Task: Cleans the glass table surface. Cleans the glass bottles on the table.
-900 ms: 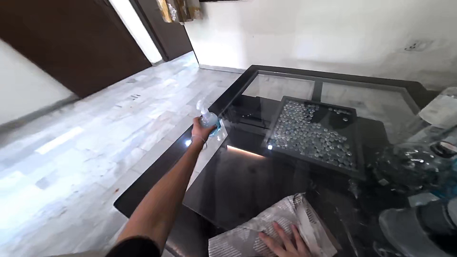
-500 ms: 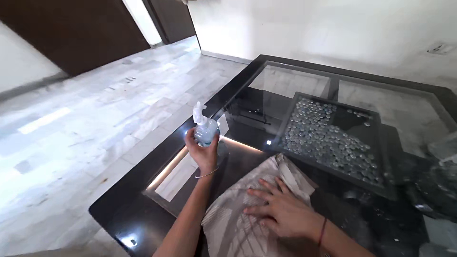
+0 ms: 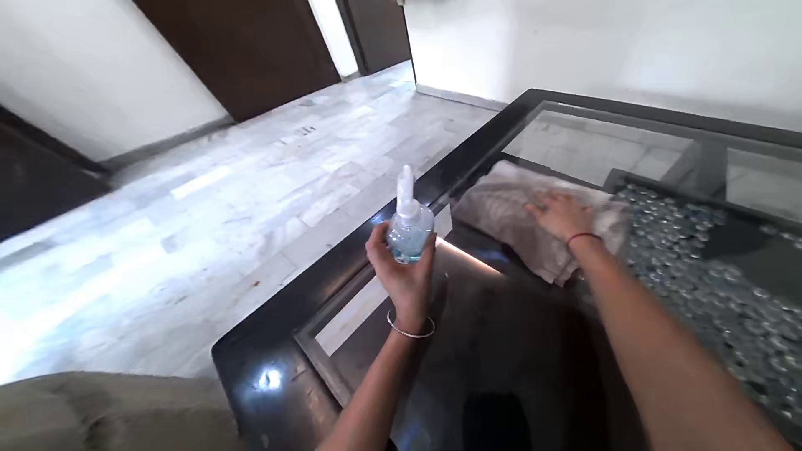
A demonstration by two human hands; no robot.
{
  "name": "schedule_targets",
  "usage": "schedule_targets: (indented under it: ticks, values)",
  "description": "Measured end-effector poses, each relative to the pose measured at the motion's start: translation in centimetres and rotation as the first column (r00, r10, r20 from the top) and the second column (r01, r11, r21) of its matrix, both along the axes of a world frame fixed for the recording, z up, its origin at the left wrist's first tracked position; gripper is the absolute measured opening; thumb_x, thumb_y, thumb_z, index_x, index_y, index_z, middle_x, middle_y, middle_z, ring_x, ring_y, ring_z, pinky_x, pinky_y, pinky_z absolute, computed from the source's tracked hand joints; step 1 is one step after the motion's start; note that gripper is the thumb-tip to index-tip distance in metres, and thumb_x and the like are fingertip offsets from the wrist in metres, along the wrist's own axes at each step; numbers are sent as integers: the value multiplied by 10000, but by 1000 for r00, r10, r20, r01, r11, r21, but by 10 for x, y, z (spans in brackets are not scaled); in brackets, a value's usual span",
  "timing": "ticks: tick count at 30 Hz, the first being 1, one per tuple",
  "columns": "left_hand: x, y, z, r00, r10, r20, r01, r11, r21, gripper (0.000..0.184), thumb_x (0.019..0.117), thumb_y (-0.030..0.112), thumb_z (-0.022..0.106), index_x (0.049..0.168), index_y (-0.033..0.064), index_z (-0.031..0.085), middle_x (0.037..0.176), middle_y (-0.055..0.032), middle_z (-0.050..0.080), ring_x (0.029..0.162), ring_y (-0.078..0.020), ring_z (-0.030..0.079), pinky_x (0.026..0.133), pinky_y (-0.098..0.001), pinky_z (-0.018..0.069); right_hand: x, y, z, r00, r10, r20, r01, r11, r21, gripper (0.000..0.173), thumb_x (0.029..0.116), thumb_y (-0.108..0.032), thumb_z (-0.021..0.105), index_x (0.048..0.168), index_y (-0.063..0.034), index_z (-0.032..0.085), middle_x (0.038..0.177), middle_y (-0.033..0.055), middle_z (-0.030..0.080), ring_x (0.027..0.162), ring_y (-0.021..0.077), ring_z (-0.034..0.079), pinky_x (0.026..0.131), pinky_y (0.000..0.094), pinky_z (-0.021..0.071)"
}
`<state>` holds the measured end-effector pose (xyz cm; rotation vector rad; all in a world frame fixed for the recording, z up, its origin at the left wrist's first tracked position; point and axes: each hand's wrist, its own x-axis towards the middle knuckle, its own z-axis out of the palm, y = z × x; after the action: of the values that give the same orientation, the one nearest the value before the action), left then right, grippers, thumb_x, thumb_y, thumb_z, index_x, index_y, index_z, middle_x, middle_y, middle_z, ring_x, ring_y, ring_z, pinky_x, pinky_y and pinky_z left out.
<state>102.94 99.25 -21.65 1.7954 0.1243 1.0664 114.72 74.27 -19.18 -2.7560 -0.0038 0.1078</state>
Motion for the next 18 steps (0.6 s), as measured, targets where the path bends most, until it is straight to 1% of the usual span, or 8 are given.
schedule_targets:
  ticks: [1, 3, 5, 7, 10, 12, 15, 18]
  values:
    - [-1, -2, -1, 1000, -23, -18, 23, 1000, 2, 733, 811, 180, 830, 1394, -29, 436, 1274, -175, 562, 1121, -163, 600, 940, -306, 516, 2, -19, 0, 994, -106, 10, 106, 994, -11, 583, 1062, -494, 471, 1522, -137, 495, 1592, 220, 393, 1470, 508, 301, 1089, 786, 200]
    - [1, -6, -3, 999, -35, -4, 35, 999, -15, 720, 784, 154, 836, 1362, -59, 461, 1240, -189, 574, 1090, -172, 600, 922, -314, 514, -3, -57, -1, 950, -309, 35, 310, 950, -36, 674, 1052, -523, 468, 1482, -5, 502, 1541, 307, 414, 1449, 570, 282, 1090, 798, 175]
    - [4, -8, -2, 1000, -22, 17, 22, 1000, -16, 684, 777, 137, 832, 1323, -76, 479, 1201, -193, 584, 1065, -164, 593, 915, -295, 498, -13, -94, -5, 881, -470, 57, 473, 877, -88, 726, 1052, -531, 455, 1402, 101, 525, 1465, 390, 445, 1418, 617, 290, 1090, 809, 154]
    - [2, -8, -1, 1000, -17, -13, 16, 999, -40, 675, 811, 159, 825, 1349, -41, 470, 1226, -179, 578, 1090, -166, 591, 936, -302, 493, -26, -121, 0, 807, -590, 33, 586, 793, -164, 739, 1059, -517, 442, 1278, 176, 573, 1369, 455, 482, 1374, 645, 337, 1080, 814, 158]
    - [1, -8, 0, 998, 1, -66, -7, 995, -99, 660, 830, 185, 810, 1365, -9, 475, 1238, -178, 568, 1088, -187, 585, 915, -325, 491, -45, -140, 12, 727, -683, -70, 659, 722, -210, 777, 1079, -534, 358, 1227, 191, 592, 1357, 441, 505, 1362, 580, 421, 1089, 739, 271]
    - [1, -8, 2, 996, 1, -94, -12, 993, -117, 662, 833, 198, 812, 1367, 0, 475, 1238, -182, 572, 1088, -210, 595, 908, -352, 507, -50, -138, 13, 708, -703, -61, 689, 708, -157, 839, 1051, -595, 382, 1250, 196, 575, 1397, 459, 451, 1393, 600, 354, 1104, 756, 222]
    - [1, -11, 2, 993, -10, -118, -4, 993, -117, 679, 829, 216, 815, 1379, 3, 479, 1239, -193, 580, 1088, -244, 597, 907, -394, 504, -51, -113, 9, 767, -641, -32, 633, 764, -125, 904, 999, -652, 467, 1332, 186, 524, 1437, 507, 344, 1386, 667, 285, 1064, 790, 245]
    - [2, -12, -1, 995, -29, -96, 19, 995, -102, 664, 835, 225, 816, 1361, -1, 481, 1230, -203, 581, 1088, -263, 594, 916, -412, 503, -44, -76, 4, 825, -565, 7, 560, 817, -137, 915, 991, -646, 490, 1418, 163, 460, 1455, 497, 339, 1410, 661, 253, 1088, 773, 228]
